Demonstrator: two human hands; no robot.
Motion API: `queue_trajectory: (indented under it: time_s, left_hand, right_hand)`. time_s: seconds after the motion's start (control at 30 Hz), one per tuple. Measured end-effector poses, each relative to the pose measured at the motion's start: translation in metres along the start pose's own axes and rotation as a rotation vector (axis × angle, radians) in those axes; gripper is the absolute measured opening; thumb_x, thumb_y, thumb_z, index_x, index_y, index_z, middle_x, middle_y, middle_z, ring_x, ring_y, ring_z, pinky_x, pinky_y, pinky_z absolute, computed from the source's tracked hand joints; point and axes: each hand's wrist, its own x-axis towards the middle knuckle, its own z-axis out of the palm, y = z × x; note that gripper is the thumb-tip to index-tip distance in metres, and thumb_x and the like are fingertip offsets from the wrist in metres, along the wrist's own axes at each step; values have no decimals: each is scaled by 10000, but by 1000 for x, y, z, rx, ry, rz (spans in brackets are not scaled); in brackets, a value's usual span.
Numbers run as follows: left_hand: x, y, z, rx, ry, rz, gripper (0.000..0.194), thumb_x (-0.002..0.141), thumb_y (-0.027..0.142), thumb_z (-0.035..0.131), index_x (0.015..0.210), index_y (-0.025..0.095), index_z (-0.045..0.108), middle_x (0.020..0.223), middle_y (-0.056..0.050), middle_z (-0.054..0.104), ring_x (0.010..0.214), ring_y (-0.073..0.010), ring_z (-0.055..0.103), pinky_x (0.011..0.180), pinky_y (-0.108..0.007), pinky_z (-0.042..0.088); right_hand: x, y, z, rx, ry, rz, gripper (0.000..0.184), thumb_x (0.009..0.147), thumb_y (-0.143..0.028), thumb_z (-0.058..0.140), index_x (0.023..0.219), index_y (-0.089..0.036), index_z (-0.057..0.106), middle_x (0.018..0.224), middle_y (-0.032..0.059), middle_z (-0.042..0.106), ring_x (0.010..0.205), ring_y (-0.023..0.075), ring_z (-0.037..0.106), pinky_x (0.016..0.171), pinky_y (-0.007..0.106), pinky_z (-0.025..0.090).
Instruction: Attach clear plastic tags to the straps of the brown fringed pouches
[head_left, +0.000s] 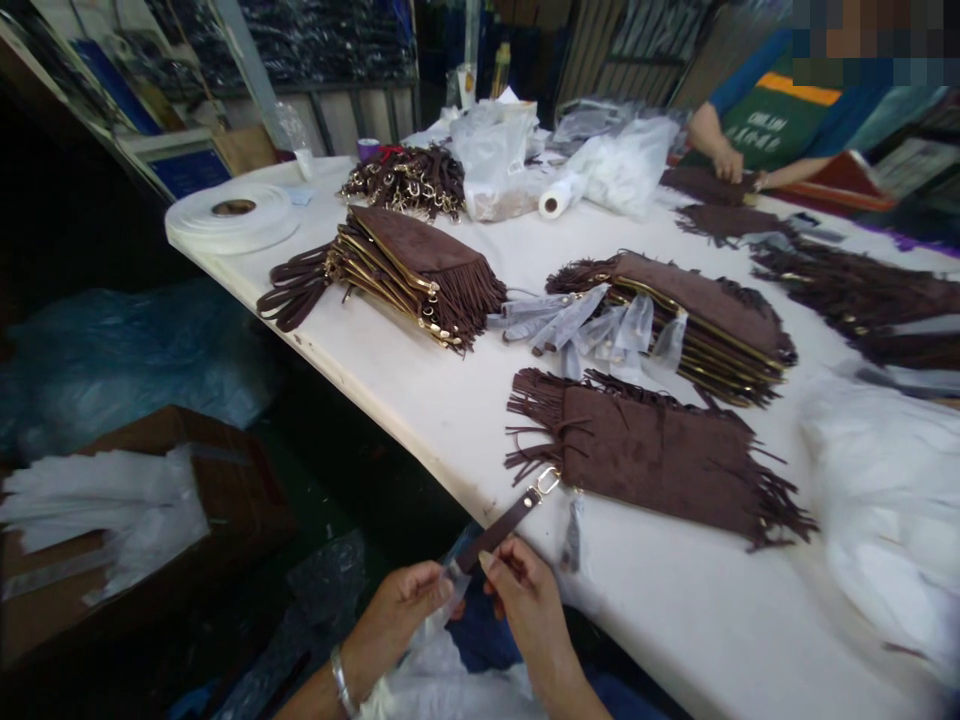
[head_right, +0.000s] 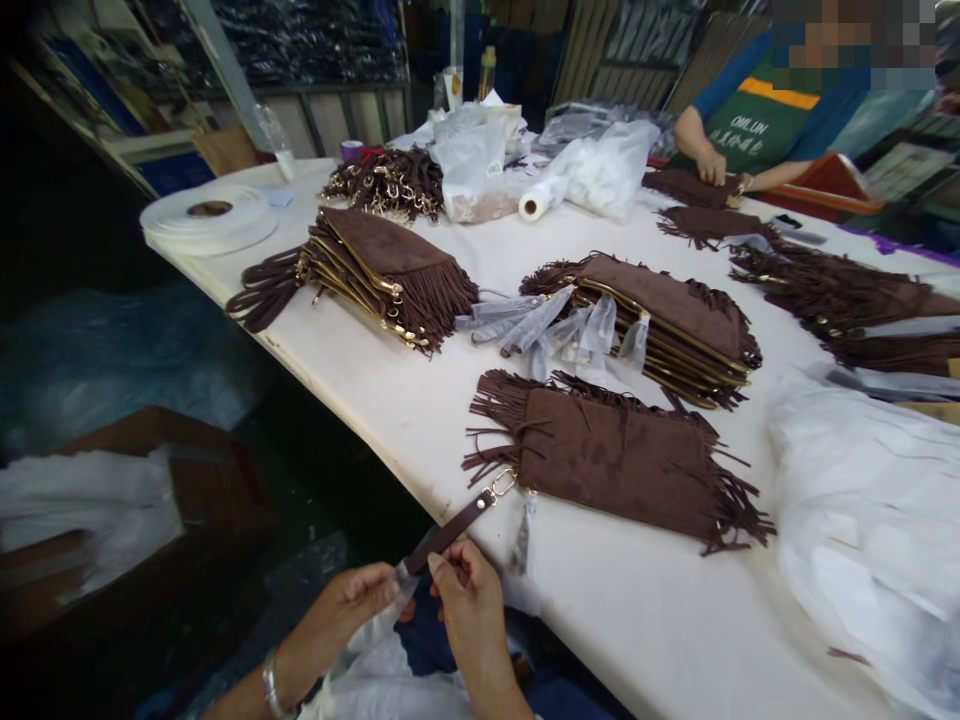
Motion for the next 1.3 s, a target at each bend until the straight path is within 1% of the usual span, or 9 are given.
queue_trajectory:
  time_s: [0.17, 0.4, 0.6, 0.7, 0.77, 0.9, 1.0, 1.1, 1.3]
  left_hand:
    - [7, 8, 0, -49, -114, 2, 482, 735, 581, 620, 787, 107, 686, 747, -82, 676, 721, -194, 592, 704, -293, 422]
    - [13, 16, 5, -160, -133, -103, 400, 729, 488, 673, 816, 98, 668, 752, -98, 697, 672, -181, 607, 670, -285, 422]
    - [20, 19, 11, -172, -178, -66, 359, 720, 452, 681, 772, 97, 666, 727, -98, 677, 673, -195, 606, 680, -307, 434]
    - [16, 19, 3, -85, -169, -44, 360, 722, 467, 673, 706, 108, 644, 652, -68, 651, 619, -171, 575, 635, -287, 411]
    - [11, 19, -6, 2, -144, -48, 358, 726, 472, 668, 684, 118, 629, 627, -45, 637, 593, -151, 550, 616, -269, 388]
    - [6, 19, -20, 107, -123, -67, 371, 730, 493, 652, 679, 128, 616, 642, -28, 626, 588, -133, 524, 605, -255, 361]
    - [10, 17, -19, 155, -121, -43, 381, 748, 502, 629, 698, 125, 637, 672, -43, 642, 632, -150, 548, 634, -263, 378]
    - [17, 15, -11, 157, -130, -38, 365, 752, 483, 637, 723, 119, 652, 696, -60, 663, 658, -165, 574, 646, -269, 394]
    - [25, 20, 5, 55, -140, -33, 385, 742, 495, 654, 717, 111, 648, 667, -64, 665, 614, -146, 567, 610, -252, 383]
  right_hand:
    - [0, 0, -3, 51, -31, 11, 308, 731, -452, 637, 671, -180, 506, 512, -58, 494, 399, 67, 381, 364, 177, 287]
    - [1, 0, -6, 47, -24, -6, 277, 766, -427, 611, 692, -183, 504, 522, -62, 499, 391, 60, 379, 372, 177, 293]
    - [-9, 3, 0, 36, -85, 23, 216, 804, -383, 542, 709, -195, 497, 545, -36, 542, 439, 103, 493, 370, 181, 314]
    - [-22, -14, -8, -253, -165, -1, 178, 840, -347, 508, 761, -201, 571, 589, -14, 598, 487, 129, 541, 405, 199, 364]
    - [-28, -32, -19, -516, -149, -122, 157, 865, -301, 490, 818, -219, 616, 654, 1, 634, 578, 154, 590, 500, 228, 429]
    - [-20, -60, -42, -883, 86, -485, 270, 911, -172, 385, 1078, -232, 588, 1057, 74, 623, 933, 206, 604, 808, 318, 471]
    - [-5, -62, -51, -1130, 157, -589, 378, 865, -77, 424, 1193, -224, 541, 1202, 104, 541, 1049, 230, 550, 878, 352, 457]
    - [5, -58, -53, -1207, 128, -593, 414, 836, -21, 432, 1180, -222, 545, 1210, 100, 521, 1033, 215, 549, 854, 328, 471]
    - [5, -57, -52, -1151, 100, -545, 406, 846, -8, 398, 1156, -223, 547, 1214, 91, 498, 996, 197, 567, 805, 286, 480]
